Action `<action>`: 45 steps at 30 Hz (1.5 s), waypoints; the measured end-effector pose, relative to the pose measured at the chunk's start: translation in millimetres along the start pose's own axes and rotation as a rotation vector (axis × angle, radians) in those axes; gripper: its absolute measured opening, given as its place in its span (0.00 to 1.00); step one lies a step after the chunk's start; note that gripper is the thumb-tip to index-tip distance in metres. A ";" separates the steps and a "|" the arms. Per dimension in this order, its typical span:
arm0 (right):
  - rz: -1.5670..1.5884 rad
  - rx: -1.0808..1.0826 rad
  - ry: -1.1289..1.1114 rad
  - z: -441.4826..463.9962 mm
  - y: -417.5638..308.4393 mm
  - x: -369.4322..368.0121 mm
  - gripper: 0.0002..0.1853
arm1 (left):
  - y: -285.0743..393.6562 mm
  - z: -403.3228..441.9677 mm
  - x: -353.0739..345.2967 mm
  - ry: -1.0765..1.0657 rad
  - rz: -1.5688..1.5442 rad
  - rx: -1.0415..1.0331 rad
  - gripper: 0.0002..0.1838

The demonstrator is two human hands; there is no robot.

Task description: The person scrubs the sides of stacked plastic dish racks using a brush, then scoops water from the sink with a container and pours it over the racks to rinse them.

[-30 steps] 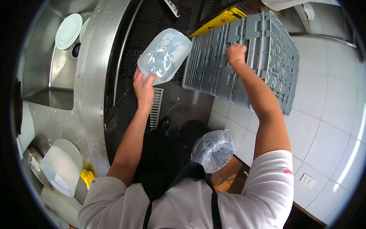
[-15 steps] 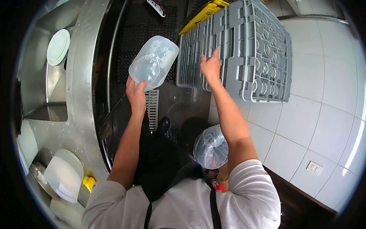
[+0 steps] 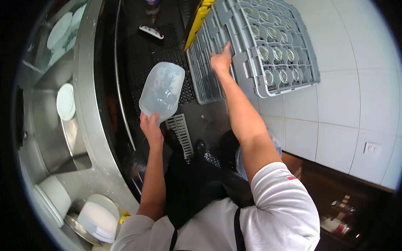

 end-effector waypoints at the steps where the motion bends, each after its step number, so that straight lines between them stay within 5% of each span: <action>1: 0.020 -0.065 -0.041 -5.4 -14.7 5.4 0.49 | -0.9 0.4 0.5 -0.007 -0.014 0.005 0.21; 10: -0.158 -0.065 0.105 -1.3 2.6 -10.0 0.46 | -2.9 5.3 8.5 -0.029 0.008 -0.007 0.20; 13: 0.205 -0.138 0.035 7.9 24.6 -13.8 0.39 | -1.0 4.4 9.3 -0.024 0.006 -0.009 0.21; 16: 0.159 -0.101 -0.065 -24.4 -20.9 12.5 0.33 | -1.1 4.6 8.7 -0.028 -0.004 -0.006 0.21; 20: 0.156 -0.100 0.035 -31.7 -6.9 -0.8 0.43 | -1.4 4.7 3.8 -0.056 0.008 0.003 0.20; 25: 0.674 -0.357 -0.066 -12.4 -24.8 7.4 0.45 | 0.7 2.8 -1.2 -0.061 0.010 0.009 0.19; 28: 0.770 -0.482 -0.016 -8.2 -35.8 6.1 0.40 | 1.0 2.8 -3.8 -0.059 -0.005 0.017 0.19; 31: 1.260 -0.614 -0.174 -4.4 -17.8 -9.0 0.31 | -2.5 4.1 -4.1 -0.069 -0.014 0.030 0.20; 41: 0.800 -0.435 -0.255 -125.8 17.3 -4.7 0.05 | 9.4 -11.9 2.6 -0.056 0.051 -0.072 0.21; 43: 0.794 -0.457 -0.290 -146.9 21.8 7.3 0.10 | 28.9 -31.2 2.5 0.082 0.330 -0.204 0.22; 45: 0.767 -0.466 -0.309 -168.0 31.4 14.1 0.13 | 58.2 -59.3 -9.0 0.052 0.130 -0.181 0.21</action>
Point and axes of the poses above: each hand's wrist, its own z-axis towards the middle knuckle, its own x-axis out of the back of the hand, y = z × x, the point moved 4 cm from there along z, towards the middle knuckle, and after that the axes turned 12 degrees about x, right-handed, at the moved point
